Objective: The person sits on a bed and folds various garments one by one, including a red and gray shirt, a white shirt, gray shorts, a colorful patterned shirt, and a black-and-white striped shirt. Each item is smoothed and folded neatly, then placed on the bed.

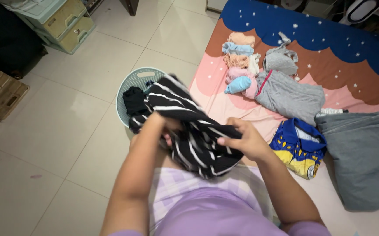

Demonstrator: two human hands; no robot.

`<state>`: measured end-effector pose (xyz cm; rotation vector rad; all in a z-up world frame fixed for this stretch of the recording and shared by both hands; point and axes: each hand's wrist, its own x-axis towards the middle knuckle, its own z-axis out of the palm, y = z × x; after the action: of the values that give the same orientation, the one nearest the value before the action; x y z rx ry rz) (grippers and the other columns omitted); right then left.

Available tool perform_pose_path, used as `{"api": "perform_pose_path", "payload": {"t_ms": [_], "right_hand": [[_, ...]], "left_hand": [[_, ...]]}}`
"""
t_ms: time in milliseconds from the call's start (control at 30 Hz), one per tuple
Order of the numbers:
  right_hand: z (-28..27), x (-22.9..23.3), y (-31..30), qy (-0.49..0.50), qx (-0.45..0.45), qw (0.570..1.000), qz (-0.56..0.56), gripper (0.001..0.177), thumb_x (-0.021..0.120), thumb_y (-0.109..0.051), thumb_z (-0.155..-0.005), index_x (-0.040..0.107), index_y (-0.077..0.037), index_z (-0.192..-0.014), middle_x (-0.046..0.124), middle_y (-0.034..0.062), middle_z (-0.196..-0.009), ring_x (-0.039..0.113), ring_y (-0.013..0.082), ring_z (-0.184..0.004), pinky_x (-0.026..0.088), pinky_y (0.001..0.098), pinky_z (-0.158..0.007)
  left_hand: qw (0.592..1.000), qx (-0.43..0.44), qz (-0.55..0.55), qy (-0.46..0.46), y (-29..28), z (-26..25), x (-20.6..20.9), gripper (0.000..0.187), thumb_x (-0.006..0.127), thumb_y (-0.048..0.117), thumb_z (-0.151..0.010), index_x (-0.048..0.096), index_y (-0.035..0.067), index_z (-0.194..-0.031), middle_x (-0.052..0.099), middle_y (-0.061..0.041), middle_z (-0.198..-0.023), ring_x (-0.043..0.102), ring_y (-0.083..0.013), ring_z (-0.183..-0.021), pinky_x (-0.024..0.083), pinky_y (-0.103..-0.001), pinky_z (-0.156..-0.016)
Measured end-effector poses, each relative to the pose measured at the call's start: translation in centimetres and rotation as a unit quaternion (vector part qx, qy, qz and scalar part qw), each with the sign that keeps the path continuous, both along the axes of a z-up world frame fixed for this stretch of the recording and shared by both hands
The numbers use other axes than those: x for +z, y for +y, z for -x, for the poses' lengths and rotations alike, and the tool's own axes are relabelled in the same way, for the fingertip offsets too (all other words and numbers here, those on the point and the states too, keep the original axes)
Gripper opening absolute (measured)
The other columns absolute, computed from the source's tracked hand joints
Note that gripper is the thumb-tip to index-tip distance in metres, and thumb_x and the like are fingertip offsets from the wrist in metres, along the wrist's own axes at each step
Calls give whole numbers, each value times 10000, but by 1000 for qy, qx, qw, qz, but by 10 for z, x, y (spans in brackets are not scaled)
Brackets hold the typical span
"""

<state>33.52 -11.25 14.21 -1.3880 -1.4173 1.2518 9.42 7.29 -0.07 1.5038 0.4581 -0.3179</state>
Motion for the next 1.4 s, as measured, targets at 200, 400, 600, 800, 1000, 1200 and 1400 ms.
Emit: {"api": "perform_pose_path", "payload": {"t_ms": [200, 400, 600, 800, 1000, 1200, 1400], "right_hand": [[36, -30, 4, 89, -43, 994, -44, 237, 751, -149, -925, 544, -110, -819, 536, -79, -719, 492, 9, -657, 406, 204, -571], [52, -19, -4, 112, 44, 991, -65, 194, 740, -120, -925, 578, -89, -823, 540, -78, -762, 498, 16, -730, 437, 224, -638], [13, 27, -45, 56, 424, 904, 23, 94, 719, -36, -921, 626, -26, -930, 644, 29, -857, 616, 134, -808, 496, 331, -718], [34, -38, -4, -496, 213, 842, -31, 435, 678, -111, -791, 762, -206, -1207, 710, 187, -1034, 708, 343, -854, 564, 492, -753], [126, -186, 27, -576, 139, 802, -75, 512, 743, -501, -767, 732, -50, -1010, 668, 246, -1067, 692, 393, -886, 554, 484, -751], [77, -186, 113, -47, -46, 998, -8, 495, 715, -479, -804, 721, -51, -1053, 667, 230, -1108, 682, 381, -940, 540, 483, -806], [19, -125, 119, 476, -162, 864, -19, 479, 686, -457, -842, 710, -53, -1097, 667, 214, -1148, 671, 369, -994, 526, 482, -862]], "left_hand": [[905, 380, -80, -174, -69, -54, 13, 347, 425, 278, -1025, 641, 18, -949, 652, -87, -830, 618, -209, -767, 525, -331, -718], [770, 513, -166, -341, -111, -61, -10, 258, 480, 215, -1072, 596, -9, -1125, 631, -117, -1061, 600, -249, -1015, 499, -380, -916], [703, 536, 156, -440, -57, 23, 47, 274, 481, 227, -1071, 591, -8, -1158, 627, -119, -1103, 596, -256, -1052, 486, -389, -949], [681, 520, 223, -466, -69, 43, 72, 294, 481, 240, -1070, 586, -6, -1191, 623, -122, -1145, 592, -262, -1090, 473, -398, -983], [679, 511, 243, -467, -85, 29, 63, 317, 482, 252, -1068, 581, -5, -1225, 619, -125, -1187, 588, -269, -1127, 460, -407, -1016], [675, 509, 235, -479, -92, 28, 68, 342, 482, 265, -1067, 576, -3, -1258, 615, -128, -1229, 584, -276, -1164, 447, -416, -1049], [650, 515, 222, -512, -76, 57, 76, 370, 482, 278, -1065, 571, -2, -1291, 611, -131, -1272, 580, -282, -1202, 434, -425, -1082]]}}
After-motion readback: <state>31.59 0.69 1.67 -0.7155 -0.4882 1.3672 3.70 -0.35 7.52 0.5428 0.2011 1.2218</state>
